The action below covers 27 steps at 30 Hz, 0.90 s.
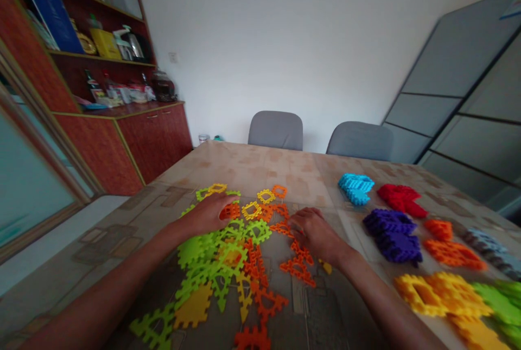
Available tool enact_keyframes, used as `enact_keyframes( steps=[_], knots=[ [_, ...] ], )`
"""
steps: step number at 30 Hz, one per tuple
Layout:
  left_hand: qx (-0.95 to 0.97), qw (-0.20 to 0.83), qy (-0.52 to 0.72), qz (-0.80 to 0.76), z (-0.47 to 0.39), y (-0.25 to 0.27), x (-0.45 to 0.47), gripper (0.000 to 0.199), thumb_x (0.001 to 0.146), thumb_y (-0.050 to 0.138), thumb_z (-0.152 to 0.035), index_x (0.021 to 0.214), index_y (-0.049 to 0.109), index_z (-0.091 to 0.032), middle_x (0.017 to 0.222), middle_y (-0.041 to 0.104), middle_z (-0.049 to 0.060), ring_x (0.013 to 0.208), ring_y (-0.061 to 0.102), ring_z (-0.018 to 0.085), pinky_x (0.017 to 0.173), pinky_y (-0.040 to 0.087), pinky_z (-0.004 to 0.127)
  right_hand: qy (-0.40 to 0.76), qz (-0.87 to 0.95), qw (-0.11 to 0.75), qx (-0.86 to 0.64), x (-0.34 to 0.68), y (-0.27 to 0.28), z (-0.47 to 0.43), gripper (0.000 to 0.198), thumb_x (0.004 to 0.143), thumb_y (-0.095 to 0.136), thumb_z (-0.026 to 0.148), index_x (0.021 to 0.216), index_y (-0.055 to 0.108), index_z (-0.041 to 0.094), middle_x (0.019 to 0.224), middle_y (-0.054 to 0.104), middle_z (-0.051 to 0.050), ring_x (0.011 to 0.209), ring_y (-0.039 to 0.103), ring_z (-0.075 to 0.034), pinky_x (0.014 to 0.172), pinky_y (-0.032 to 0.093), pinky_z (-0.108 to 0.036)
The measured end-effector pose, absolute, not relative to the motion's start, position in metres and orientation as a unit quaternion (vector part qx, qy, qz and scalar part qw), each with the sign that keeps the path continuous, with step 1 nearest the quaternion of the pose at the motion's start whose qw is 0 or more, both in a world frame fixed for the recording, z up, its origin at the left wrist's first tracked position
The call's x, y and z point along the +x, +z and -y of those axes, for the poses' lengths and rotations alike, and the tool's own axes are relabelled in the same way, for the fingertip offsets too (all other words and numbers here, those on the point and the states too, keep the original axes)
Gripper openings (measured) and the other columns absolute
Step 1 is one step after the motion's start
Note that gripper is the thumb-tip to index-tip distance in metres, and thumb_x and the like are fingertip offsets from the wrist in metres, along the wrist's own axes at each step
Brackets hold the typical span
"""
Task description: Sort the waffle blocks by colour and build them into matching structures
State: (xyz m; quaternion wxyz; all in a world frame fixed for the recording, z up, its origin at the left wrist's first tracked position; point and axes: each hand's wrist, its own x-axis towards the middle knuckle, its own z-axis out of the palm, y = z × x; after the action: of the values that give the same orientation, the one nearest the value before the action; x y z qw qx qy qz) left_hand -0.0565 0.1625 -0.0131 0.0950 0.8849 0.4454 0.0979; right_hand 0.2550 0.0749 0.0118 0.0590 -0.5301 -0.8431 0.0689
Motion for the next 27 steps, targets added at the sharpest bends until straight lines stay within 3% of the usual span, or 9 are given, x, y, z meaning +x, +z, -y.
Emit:
enact_keyframes(
  steps=[7,15,21,27],
  knots=[
    [0.889,0.094,0.07,-0.442,-0.161,-0.009,-0.056,0.062,0.081,0.073,-0.011,0.139,0.051,-0.015,0.141,0.055,0.014,0.13,0.052,0.031,0.11,0.041,0.051,0.077,0.845,0.041,-0.528,0.255,0.012,-0.073,0.011,0.093,0.06,0.018,0.097,0.07,0.02,0.101,0.073,-0.005,0.1,0.064,-0.02,0.092,0.036,-0.031],
    [0.885,0.1,0.096,-0.444,-0.162,-0.012,-0.057,0.07,0.072,0.07,-0.011,0.14,0.053,-0.014,0.141,0.056,0.015,0.129,0.053,0.031,0.112,0.04,0.045,0.062,0.83,0.034,-0.553,0.262,0.013,-0.076,0.012,0.094,0.058,0.019,0.093,0.071,0.017,0.097,0.074,-0.009,0.098,0.065,-0.024,0.091,0.038,-0.035],
    [0.871,0.128,0.143,-0.452,-0.164,-0.014,-0.059,0.071,0.074,0.065,-0.023,0.143,0.05,-0.016,0.146,0.053,0.014,0.134,0.049,0.032,0.115,0.035,0.041,0.06,0.828,0.063,-0.553,0.268,0.016,-0.078,0.017,0.094,0.057,0.018,0.103,0.071,0.018,0.102,0.075,-0.009,0.1,0.066,-0.024,0.093,0.039,-0.036],
    [0.847,0.207,0.193,-0.45,-0.167,-0.013,-0.062,0.06,0.072,0.062,-0.033,0.13,0.061,-0.018,0.136,0.063,0.011,0.123,0.059,0.032,0.106,0.044,0.04,0.048,0.822,0.127,-0.552,0.285,0.024,-0.081,0.019,0.091,0.058,0.015,0.105,0.071,0.019,0.104,0.076,-0.009,0.1,0.067,-0.026,0.094,0.044,-0.038]
  ],
)
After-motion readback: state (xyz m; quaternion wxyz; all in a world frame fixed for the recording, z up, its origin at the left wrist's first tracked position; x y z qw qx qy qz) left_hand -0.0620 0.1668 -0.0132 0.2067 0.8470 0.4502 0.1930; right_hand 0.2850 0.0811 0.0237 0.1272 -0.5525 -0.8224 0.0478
